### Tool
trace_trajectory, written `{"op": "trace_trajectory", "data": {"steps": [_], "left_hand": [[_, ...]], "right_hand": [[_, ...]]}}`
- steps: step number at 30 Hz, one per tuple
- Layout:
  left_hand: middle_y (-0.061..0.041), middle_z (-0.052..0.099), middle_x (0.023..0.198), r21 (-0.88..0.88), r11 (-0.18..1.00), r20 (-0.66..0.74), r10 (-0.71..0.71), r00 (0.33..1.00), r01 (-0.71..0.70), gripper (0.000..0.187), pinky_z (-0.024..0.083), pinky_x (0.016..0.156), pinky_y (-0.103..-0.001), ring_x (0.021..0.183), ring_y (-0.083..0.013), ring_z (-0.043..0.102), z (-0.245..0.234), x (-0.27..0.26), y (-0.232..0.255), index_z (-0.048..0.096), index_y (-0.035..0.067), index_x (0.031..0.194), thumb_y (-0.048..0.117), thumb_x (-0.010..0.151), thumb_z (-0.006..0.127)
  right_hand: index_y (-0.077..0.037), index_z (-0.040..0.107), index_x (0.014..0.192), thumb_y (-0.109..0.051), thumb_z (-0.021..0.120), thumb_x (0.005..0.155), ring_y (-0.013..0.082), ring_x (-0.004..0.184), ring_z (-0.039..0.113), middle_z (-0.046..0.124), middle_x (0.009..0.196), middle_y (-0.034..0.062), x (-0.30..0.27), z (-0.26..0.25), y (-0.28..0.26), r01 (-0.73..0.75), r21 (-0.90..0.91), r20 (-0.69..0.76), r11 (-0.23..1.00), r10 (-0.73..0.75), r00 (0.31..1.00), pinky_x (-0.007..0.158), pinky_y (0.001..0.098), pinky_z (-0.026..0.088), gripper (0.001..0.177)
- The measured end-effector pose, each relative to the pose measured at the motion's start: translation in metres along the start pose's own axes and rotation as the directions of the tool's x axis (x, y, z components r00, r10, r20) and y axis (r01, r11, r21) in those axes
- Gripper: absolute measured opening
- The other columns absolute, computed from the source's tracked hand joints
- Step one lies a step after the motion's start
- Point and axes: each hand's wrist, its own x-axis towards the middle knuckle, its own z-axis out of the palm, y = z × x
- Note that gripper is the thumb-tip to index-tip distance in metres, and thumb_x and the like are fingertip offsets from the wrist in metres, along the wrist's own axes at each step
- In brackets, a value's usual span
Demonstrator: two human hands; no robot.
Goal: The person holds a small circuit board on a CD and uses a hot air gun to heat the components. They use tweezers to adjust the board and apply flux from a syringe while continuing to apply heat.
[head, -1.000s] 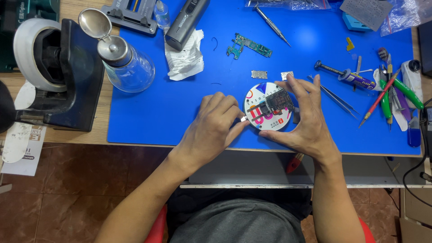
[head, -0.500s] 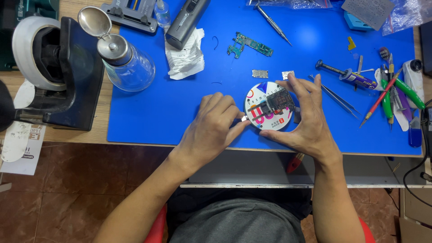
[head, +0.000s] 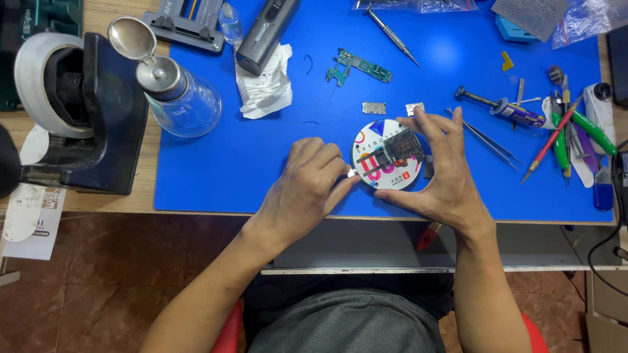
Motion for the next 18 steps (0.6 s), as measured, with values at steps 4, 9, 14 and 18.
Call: {"op": "trace_trajectory", "data": {"steps": [4,9,14,18], "left_hand": [[-0.009,0.059,0.093,-0.022,1.0,0.001,0.008,1.0,-0.008,0.024,0.044,0.085,-0.043,0.088,-0.0281,0.053,-0.001,0.001,0.001,0.063,0.002,0.09,0.015,0.096,0.082],[-0.008,0.058,0.091,-0.024,0.999,-0.006,0.022,1.0,-0.022,0.022,0.042,0.083,-0.043,0.085,-0.0283,0.052,-0.005,0.003,0.003,0.064,0.002,0.09,0.014,0.097,0.081],[-0.009,0.059,0.092,-0.038,0.999,-0.005,0.029,1.0,-0.029,0.019,0.042,0.084,-0.041,0.087,-0.0281,0.055,-0.007,0.004,0.005,0.066,0.003,0.095,0.012,0.096,0.082],[-0.009,0.062,0.094,-0.011,1.0,0.012,-0.002,1.0,0.002,0.021,0.044,0.084,-0.041,0.092,-0.0269,0.058,-0.004,0.003,0.002,0.07,0.003,0.1,0.017,0.094,0.084]], "right_hand": [[-0.007,0.024,0.164,-0.05,0.095,0.071,0.0369,0.149,0.042,0.058,0.152,0.0194,0.0,-0.001,0.001,-0.004,0.009,-0.003,1.0,0.004,1.0,0.133,0.07,0.004,0.125],[-0.005,0.023,0.163,-0.052,0.095,0.072,0.0403,0.148,0.046,0.059,0.151,0.0201,-0.001,-0.003,0.001,0.021,-0.018,-0.011,1.0,-0.021,1.0,0.134,0.0669,0.005,0.125],[-0.003,0.027,0.162,-0.063,0.094,0.068,0.0397,0.141,0.05,0.06,0.146,0.0193,-0.002,-0.005,0.001,0.007,-0.056,-0.031,0.998,-0.009,0.999,0.132,0.0682,0.007,0.13],[-0.004,0.036,0.159,-0.07,0.087,0.067,0.0372,0.146,0.045,0.061,0.147,0.0134,-0.01,-0.008,0.011,0.005,-0.059,-0.016,0.998,-0.006,1.0,0.13,0.0727,0.007,0.125]]}}
